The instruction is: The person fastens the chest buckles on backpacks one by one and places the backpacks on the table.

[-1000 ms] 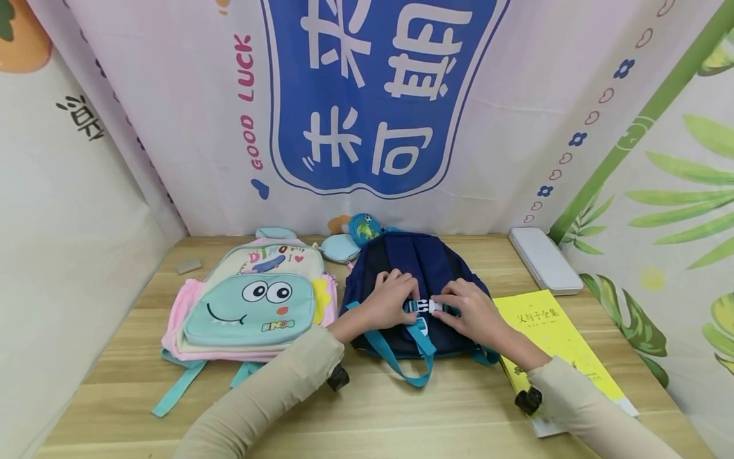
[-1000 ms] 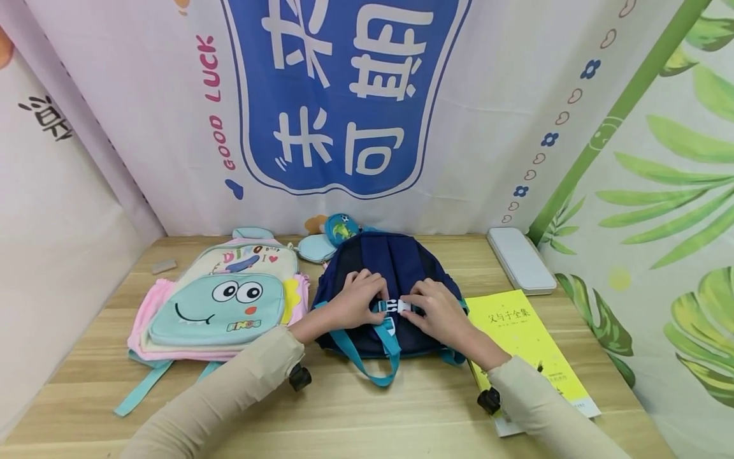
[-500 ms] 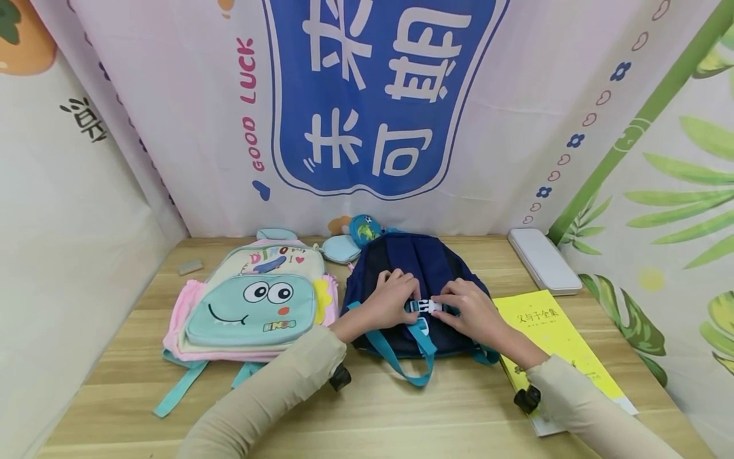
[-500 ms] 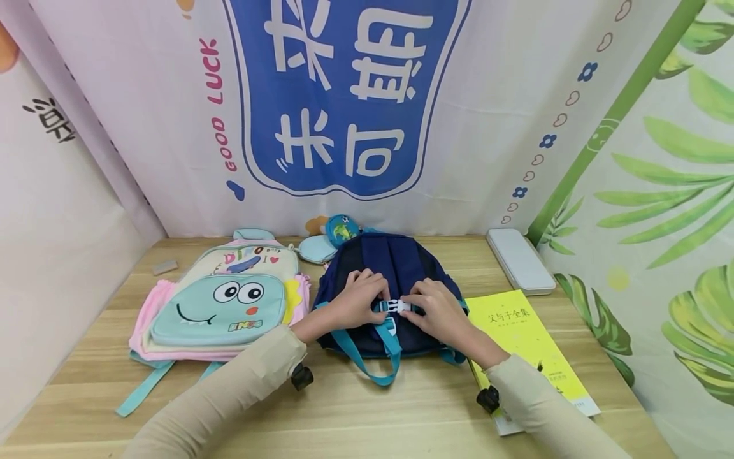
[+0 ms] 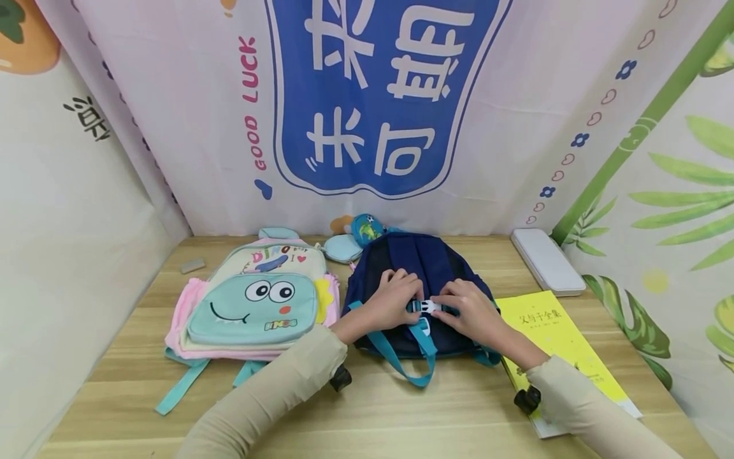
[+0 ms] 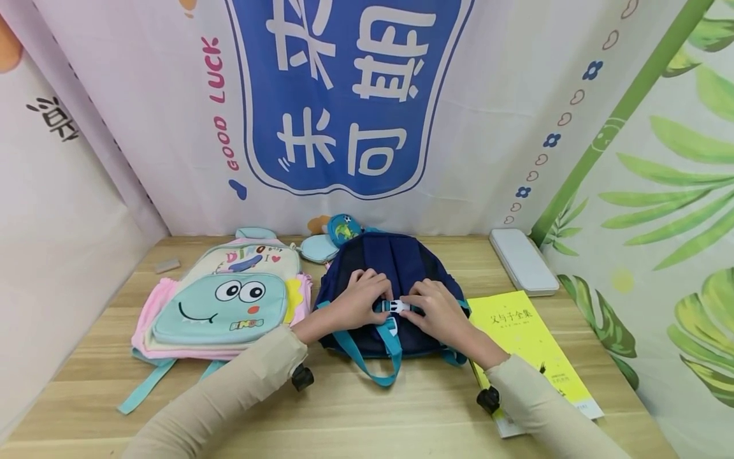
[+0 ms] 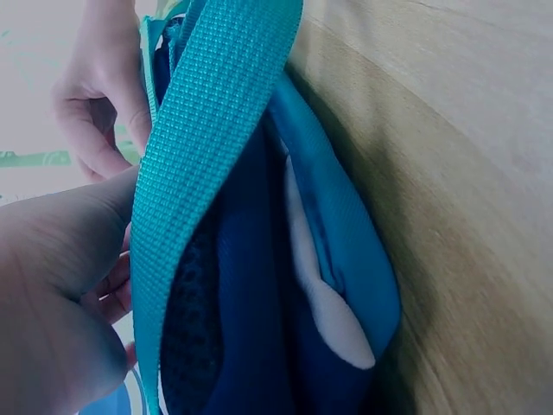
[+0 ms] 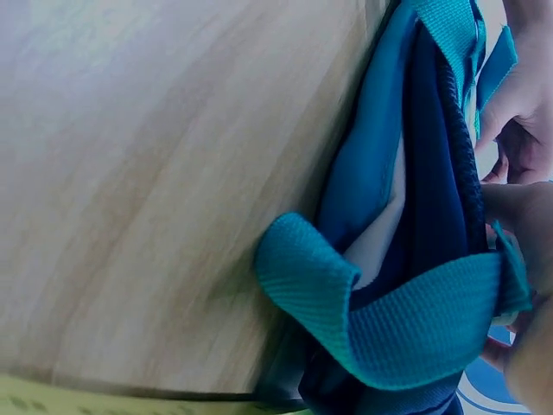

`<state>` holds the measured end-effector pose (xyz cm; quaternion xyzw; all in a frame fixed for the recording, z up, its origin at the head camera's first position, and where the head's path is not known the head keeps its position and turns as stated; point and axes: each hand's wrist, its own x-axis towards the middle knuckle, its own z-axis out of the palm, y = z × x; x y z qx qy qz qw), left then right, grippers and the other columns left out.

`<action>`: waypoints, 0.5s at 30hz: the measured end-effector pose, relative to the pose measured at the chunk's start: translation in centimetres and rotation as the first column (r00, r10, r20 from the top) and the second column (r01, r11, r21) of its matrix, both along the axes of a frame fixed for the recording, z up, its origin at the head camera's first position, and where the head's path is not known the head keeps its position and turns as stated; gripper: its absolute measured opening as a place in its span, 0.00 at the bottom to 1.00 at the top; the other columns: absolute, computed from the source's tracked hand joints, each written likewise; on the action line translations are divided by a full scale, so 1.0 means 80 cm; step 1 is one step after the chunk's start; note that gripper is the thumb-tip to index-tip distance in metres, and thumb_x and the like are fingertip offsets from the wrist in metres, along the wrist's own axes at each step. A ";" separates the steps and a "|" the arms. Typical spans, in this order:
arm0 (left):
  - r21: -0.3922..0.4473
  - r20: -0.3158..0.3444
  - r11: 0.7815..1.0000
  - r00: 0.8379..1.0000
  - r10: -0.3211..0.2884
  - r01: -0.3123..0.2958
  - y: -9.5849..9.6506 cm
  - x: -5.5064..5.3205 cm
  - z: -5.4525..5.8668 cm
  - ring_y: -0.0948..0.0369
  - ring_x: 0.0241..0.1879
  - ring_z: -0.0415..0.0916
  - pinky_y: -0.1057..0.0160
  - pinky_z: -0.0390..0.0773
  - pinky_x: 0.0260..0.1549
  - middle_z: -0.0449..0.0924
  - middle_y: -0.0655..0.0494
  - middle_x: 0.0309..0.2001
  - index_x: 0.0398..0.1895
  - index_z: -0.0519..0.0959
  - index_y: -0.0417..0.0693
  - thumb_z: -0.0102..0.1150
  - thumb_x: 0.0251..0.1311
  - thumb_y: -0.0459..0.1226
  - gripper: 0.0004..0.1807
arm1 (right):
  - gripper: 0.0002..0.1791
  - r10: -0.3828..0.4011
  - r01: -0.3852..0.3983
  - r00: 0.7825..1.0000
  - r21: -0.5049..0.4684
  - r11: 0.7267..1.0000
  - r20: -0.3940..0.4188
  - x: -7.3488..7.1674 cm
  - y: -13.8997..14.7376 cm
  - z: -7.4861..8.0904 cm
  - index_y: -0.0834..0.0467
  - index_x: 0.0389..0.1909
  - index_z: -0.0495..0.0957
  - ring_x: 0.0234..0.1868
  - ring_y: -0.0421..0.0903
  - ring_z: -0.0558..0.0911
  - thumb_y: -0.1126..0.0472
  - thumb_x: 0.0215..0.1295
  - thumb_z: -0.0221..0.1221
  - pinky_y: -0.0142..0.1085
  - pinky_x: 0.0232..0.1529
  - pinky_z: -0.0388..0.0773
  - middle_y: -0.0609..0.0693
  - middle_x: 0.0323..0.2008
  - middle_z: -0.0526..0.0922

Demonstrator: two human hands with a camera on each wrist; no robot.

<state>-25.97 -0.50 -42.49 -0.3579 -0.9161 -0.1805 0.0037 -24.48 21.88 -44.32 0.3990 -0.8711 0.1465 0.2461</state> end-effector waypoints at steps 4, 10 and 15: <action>0.000 -0.004 1.000 1.000 -0.002 0.002 0.000 0.001 0.002 0.59 0.46 0.65 0.46 0.60 0.65 0.76 0.59 0.42 0.41 0.77 0.53 0.68 0.63 0.40 0.09 | 0.14 0.009 -0.009 1.000 -0.009 1.000 -0.004 0.000 0.000 0.000 0.60 0.40 0.90 0.33 0.44 0.75 0.61 0.51 0.77 0.40 0.38 0.75 0.49 0.33 0.83; 0.004 -0.026 1.000 1.000 -0.006 0.006 0.000 0.001 0.000 0.59 0.44 0.66 0.46 0.60 0.64 0.77 0.57 0.42 0.42 0.78 0.53 0.68 0.64 0.41 0.09 | 0.15 0.011 -0.011 1.000 -0.014 1.000 -0.011 0.001 0.001 -0.003 0.60 0.41 0.89 0.34 0.43 0.75 0.62 0.52 0.76 0.39 0.38 0.75 0.49 0.34 0.83; 0.021 -0.039 1.000 0.999 -0.004 0.004 0.000 0.001 -0.001 0.59 0.43 0.66 0.47 0.61 0.63 0.78 0.56 0.42 0.42 0.79 0.53 0.68 0.64 0.42 0.09 | 0.15 0.009 -0.009 1.000 -0.018 1.000 -0.007 0.001 0.001 -0.003 0.60 0.42 0.89 0.34 0.43 0.75 0.61 0.54 0.76 0.39 0.38 0.74 0.49 0.34 0.83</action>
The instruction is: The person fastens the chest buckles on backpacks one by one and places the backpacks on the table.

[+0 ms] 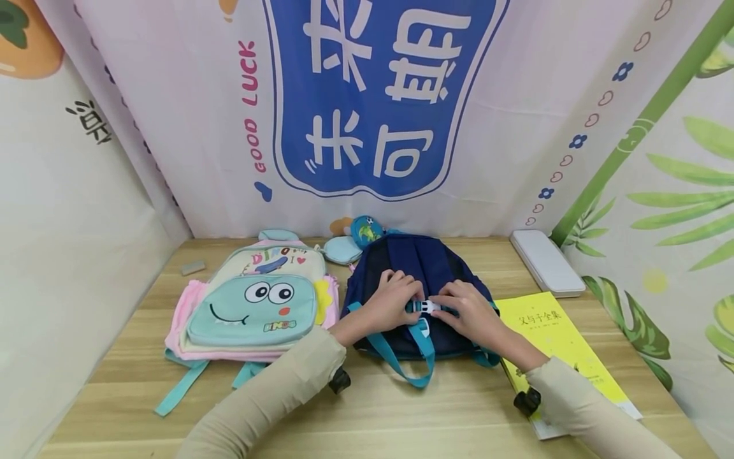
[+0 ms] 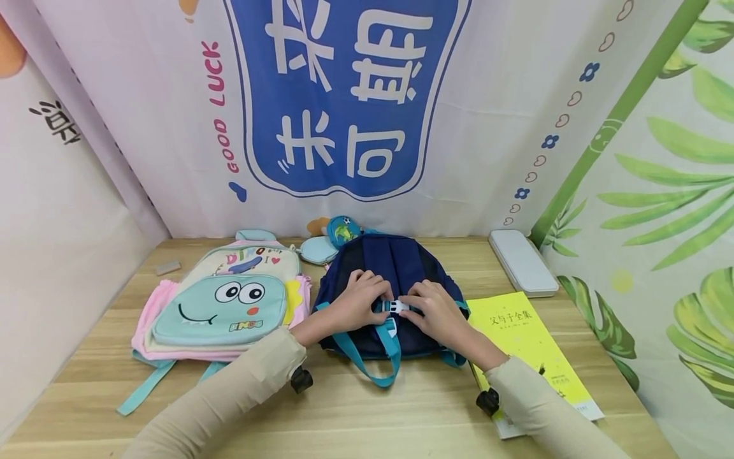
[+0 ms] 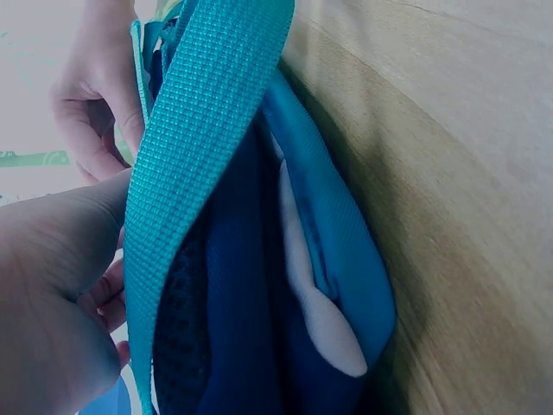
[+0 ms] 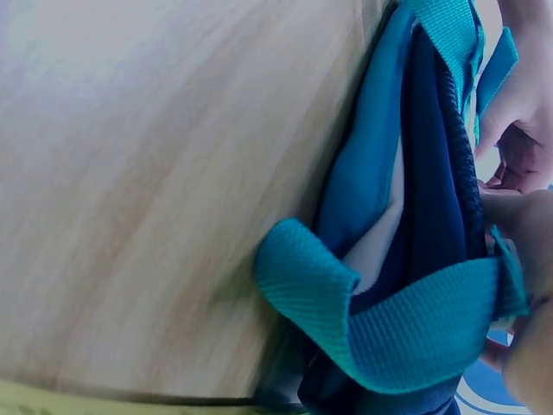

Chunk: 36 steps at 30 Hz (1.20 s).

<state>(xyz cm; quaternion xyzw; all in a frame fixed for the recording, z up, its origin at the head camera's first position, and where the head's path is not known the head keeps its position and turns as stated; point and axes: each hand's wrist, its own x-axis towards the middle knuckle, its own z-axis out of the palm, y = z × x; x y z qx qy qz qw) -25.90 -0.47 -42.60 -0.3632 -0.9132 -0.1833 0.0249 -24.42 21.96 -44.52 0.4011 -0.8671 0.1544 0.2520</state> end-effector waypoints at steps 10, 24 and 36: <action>0.024 -0.019 1.000 1.000 0.001 -0.001 0.001 -0.001 -0.001 0.59 0.44 0.67 0.47 0.63 0.62 0.79 0.57 0.42 0.43 0.79 0.54 0.69 0.63 0.41 0.10 | 0.14 0.010 -0.010 1.000 -0.012 1.000 -0.003 0.000 -0.002 0.001 0.60 0.42 0.89 0.35 0.44 0.76 0.62 0.53 0.75 0.39 0.38 0.75 0.50 0.35 0.83; 0.052 -0.024 0.999 1.000 0.007 -0.006 0.000 0.002 0.002 0.58 0.42 0.70 0.49 0.64 0.57 0.81 0.57 0.41 0.42 0.81 0.53 0.71 0.62 0.42 0.10 | 0.15 0.008 -0.008 1.000 -0.024 1.000 -0.016 0.001 -0.003 -0.002 0.60 0.41 0.89 0.36 0.45 0.77 0.62 0.53 0.76 0.42 0.41 0.77 0.50 0.35 0.82; 0.059 -0.023 0.998 1.000 0.016 -0.014 0.000 0.000 0.001 0.58 0.41 0.70 0.50 0.66 0.55 0.81 0.57 0.41 0.42 0.81 0.53 0.72 0.61 0.42 0.11 | 0.15 0.003 -0.003 1.000 -0.030 1.000 -0.010 0.000 -0.003 -0.002 0.61 0.41 0.89 0.36 0.44 0.76 0.62 0.52 0.76 0.42 0.40 0.77 0.50 0.35 0.82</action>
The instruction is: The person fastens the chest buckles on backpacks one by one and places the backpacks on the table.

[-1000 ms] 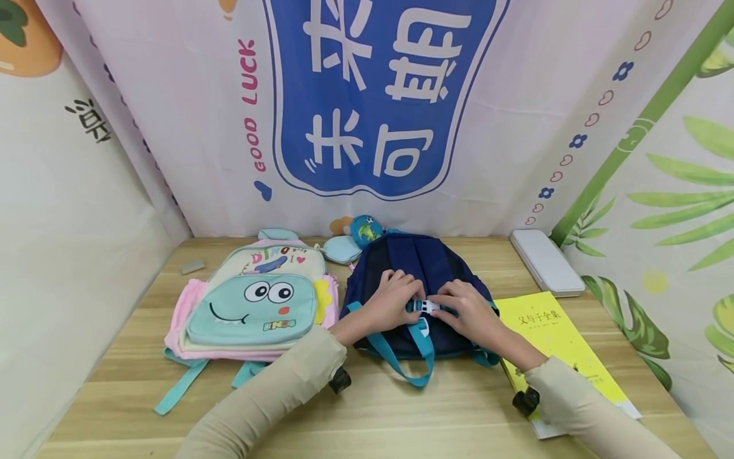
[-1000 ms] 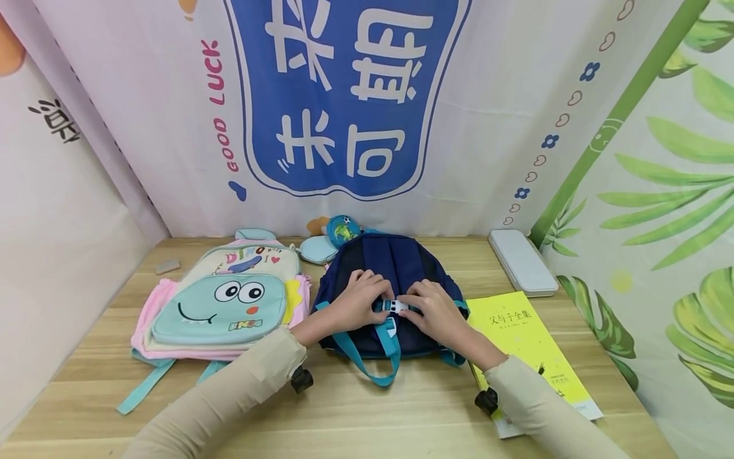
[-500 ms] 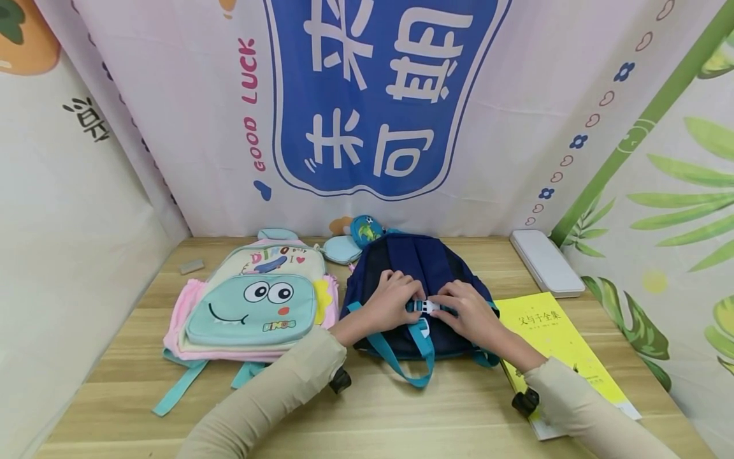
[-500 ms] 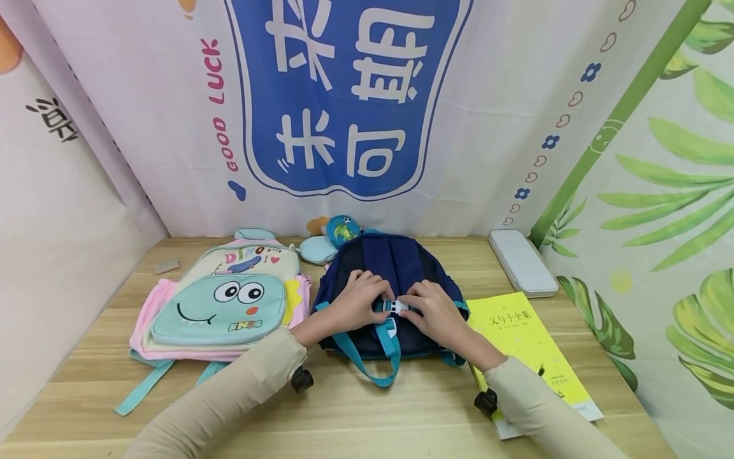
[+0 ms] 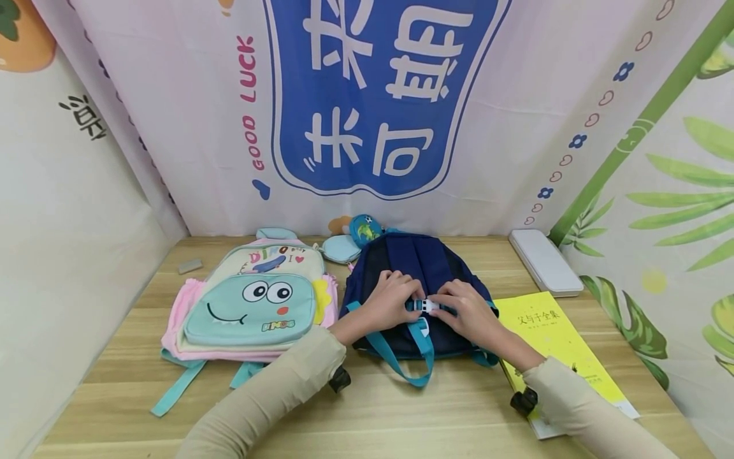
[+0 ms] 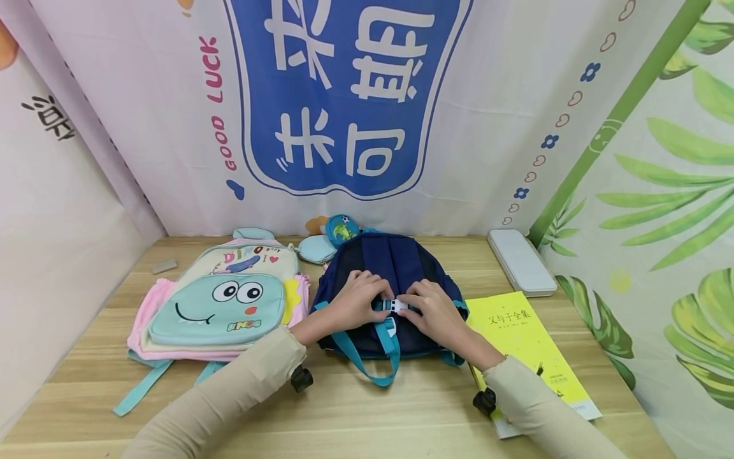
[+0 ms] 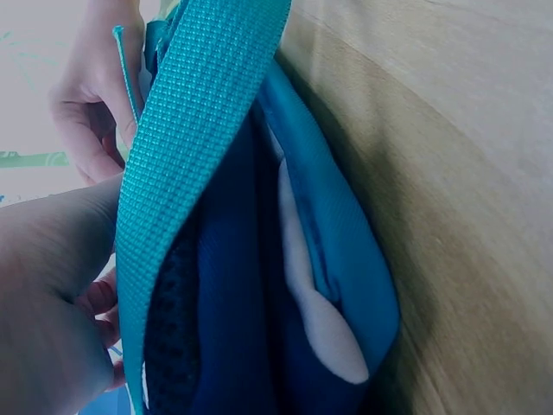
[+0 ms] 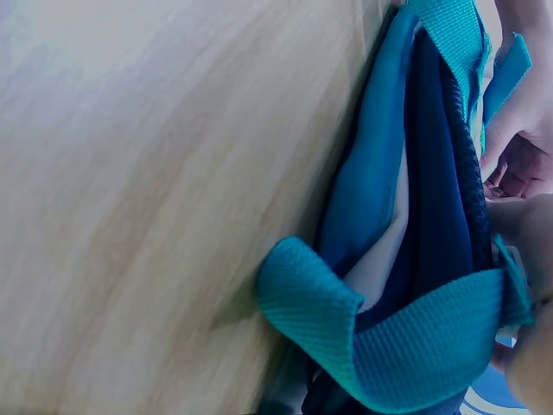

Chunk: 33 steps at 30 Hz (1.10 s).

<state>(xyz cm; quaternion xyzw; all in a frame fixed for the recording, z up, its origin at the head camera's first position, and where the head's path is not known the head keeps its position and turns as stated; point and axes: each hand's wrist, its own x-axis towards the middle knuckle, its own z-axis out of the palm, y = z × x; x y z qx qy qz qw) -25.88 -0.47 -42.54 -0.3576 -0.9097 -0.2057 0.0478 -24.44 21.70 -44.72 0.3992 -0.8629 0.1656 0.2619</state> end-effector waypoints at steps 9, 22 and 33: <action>-0.005 -0.009 1.000 1.000 0.004 -0.004 0.000 0.000 0.000 0.59 0.40 0.71 0.52 0.68 0.55 0.81 0.58 0.40 0.43 0.82 0.53 0.72 0.61 0.44 0.11 | 0.14 -0.001 0.001 1.000 0.005 1.000 0.005 0.000 0.000 0.002 0.61 0.41 0.89 0.36 0.45 0.76 0.62 0.53 0.76 0.41 0.40 0.77 0.50 0.35 0.82; 0.032 0.003 0.999 1.000 -0.022 0.022 -0.001 0.000 -0.001 0.59 0.42 0.72 0.51 0.68 0.57 0.82 0.58 0.41 0.43 0.83 0.52 0.71 0.62 0.41 0.10 | 0.15 0.014 -0.014 1.000 -0.007 1.000 0.014 0.002 -0.001 0.001 0.62 0.42 0.88 0.37 0.45 0.76 0.63 0.53 0.75 0.39 0.38 0.76 0.50 0.36 0.82; 0.062 0.016 0.998 0.999 -0.031 0.030 0.000 0.000 0.000 0.59 0.41 0.71 0.50 0.68 0.58 0.83 0.57 0.41 0.44 0.85 0.50 0.71 0.62 0.40 0.10 | 0.15 0.014 -0.013 1.000 -0.019 1.000 0.024 0.001 0.000 -0.002 0.62 0.43 0.88 0.37 0.44 0.76 0.63 0.54 0.75 0.38 0.38 0.76 0.50 0.36 0.82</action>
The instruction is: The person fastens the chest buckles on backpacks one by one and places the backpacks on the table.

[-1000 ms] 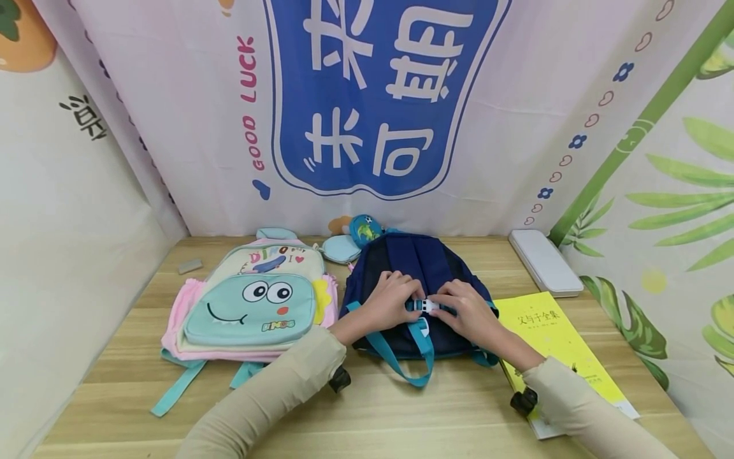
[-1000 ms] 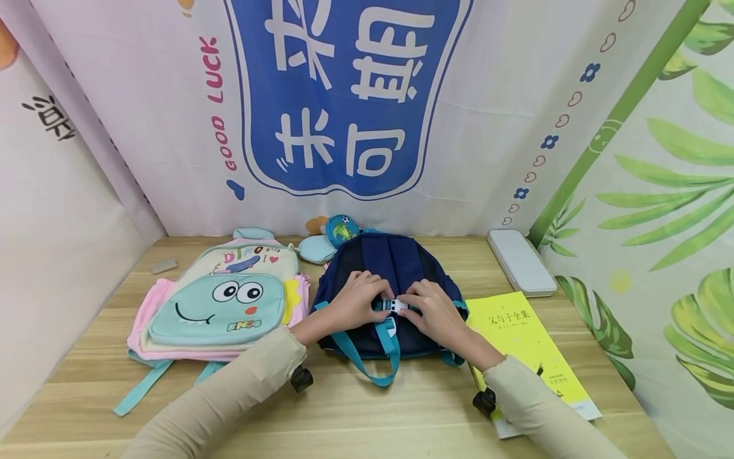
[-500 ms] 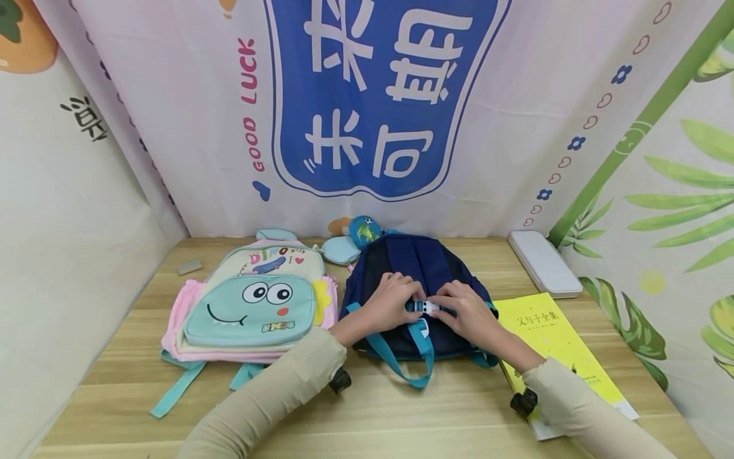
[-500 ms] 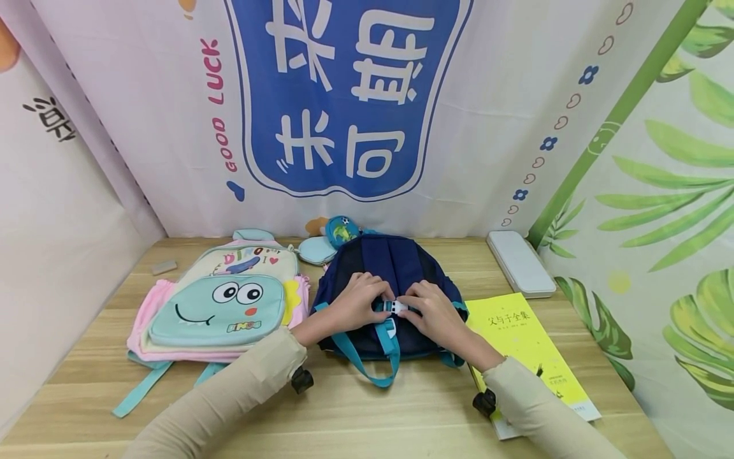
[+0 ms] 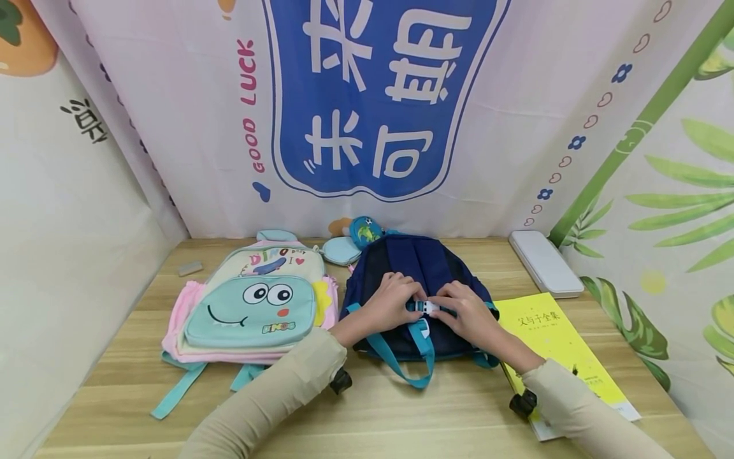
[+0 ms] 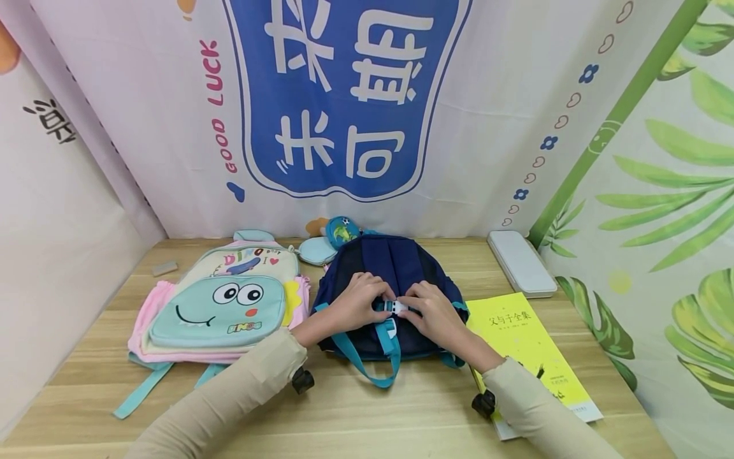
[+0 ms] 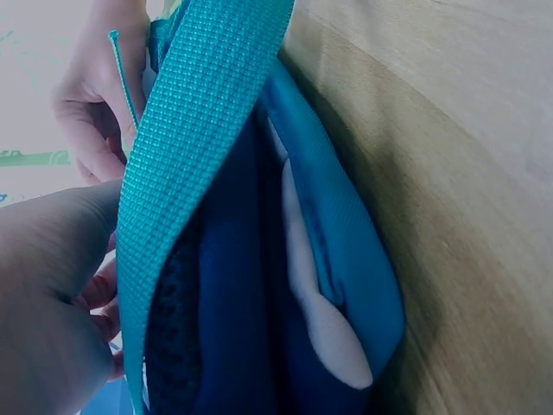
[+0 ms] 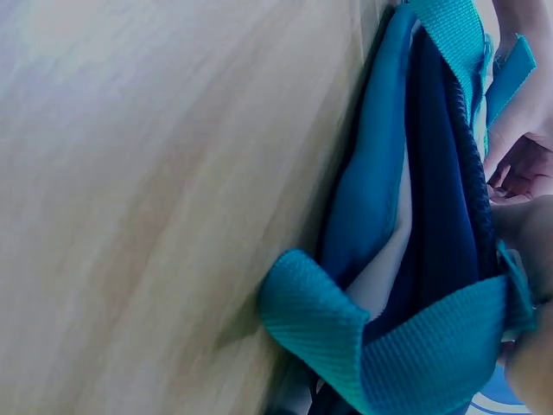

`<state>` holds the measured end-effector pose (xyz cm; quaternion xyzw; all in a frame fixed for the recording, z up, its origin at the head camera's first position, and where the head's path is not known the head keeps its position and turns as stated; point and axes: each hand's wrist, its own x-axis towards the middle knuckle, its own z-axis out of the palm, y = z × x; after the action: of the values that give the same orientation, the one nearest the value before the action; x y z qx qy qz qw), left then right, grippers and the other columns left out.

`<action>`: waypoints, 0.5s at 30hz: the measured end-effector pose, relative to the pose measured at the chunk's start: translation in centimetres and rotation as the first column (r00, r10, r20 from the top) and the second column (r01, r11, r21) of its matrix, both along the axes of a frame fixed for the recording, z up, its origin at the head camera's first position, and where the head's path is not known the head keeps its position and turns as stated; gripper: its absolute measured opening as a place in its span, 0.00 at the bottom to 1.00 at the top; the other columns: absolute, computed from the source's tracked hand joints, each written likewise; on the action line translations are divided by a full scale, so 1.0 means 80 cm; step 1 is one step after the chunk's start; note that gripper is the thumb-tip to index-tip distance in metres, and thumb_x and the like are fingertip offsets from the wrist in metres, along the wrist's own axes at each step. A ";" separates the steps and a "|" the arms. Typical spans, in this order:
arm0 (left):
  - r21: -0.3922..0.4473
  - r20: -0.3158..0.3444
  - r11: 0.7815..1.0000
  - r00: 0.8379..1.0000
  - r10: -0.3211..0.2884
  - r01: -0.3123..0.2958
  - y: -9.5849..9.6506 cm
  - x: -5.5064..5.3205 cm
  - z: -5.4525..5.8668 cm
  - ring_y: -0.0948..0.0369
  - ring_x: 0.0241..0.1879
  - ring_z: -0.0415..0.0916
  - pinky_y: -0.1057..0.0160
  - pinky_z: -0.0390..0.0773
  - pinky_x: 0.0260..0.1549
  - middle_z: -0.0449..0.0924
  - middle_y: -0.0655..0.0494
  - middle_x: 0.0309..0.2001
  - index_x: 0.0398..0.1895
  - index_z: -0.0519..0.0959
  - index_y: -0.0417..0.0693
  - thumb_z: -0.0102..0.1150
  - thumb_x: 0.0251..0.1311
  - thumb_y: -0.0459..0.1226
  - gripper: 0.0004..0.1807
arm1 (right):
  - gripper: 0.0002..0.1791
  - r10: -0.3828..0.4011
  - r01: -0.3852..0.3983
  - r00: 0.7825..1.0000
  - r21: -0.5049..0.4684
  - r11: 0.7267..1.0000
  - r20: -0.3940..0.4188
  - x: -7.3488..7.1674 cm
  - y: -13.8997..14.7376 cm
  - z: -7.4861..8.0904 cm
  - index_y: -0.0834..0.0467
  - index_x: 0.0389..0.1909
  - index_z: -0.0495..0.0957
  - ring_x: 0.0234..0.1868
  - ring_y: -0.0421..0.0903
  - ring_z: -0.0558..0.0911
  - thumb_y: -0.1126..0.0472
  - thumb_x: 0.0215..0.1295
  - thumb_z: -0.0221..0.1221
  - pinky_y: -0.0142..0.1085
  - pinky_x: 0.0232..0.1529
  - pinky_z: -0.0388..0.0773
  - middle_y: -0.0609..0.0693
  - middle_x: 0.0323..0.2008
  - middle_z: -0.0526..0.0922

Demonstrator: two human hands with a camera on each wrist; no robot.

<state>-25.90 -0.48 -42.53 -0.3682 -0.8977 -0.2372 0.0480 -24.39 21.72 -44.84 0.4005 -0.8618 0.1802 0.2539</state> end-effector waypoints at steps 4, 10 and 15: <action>0.001 0.010 1.000 1.000 0.001 -0.001 0.000 0.001 0.001 0.59 0.41 0.71 0.49 0.67 0.59 0.83 0.56 0.41 0.44 0.85 0.50 0.71 0.62 0.40 0.10 | 0.15 0.006 -0.006 1.000 -0.008 1.000 0.003 0.000 0.000 0.000 0.62 0.43 0.88 0.37 0.44 0.76 0.63 0.54 0.75 0.37 0.37 0.75 0.49 0.36 0.82; 0.003 0.013 1.000 1.000 0.000 0.000 0.001 0.000 0.000 0.59 0.40 0.71 0.50 0.68 0.58 0.83 0.56 0.41 0.45 0.85 0.49 0.71 0.62 0.40 0.10 | 0.16 0.015 -0.015 1.000 -0.017 1.000 0.014 0.000 -0.001 0.000 0.62 0.44 0.88 0.37 0.44 0.75 0.64 0.54 0.74 0.35 0.36 0.75 0.49 0.36 0.81; 0.017 0.026 1.000 1.000 -0.002 0.002 0.002 -0.001 -0.001 0.59 0.40 0.70 0.49 0.68 0.60 0.82 0.56 0.40 0.45 0.85 0.49 0.71 0.61 0.40 0.11 | 0.15 0.014 -0.013 1.000 -0.021 1.000 0.022 0.000 -0.002 0.001 0.63 0.43 0.88 0.37 0.44 0.75 0.64 0.53 0.74 0.34 0.35 0.74 0.50 0.36 0.81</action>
<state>-25.98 -0.36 -42.60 -0.3656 -0.8958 -0.2495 0.0393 -24.35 21.52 -44.75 0.4015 -0.8599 0.1956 0.2472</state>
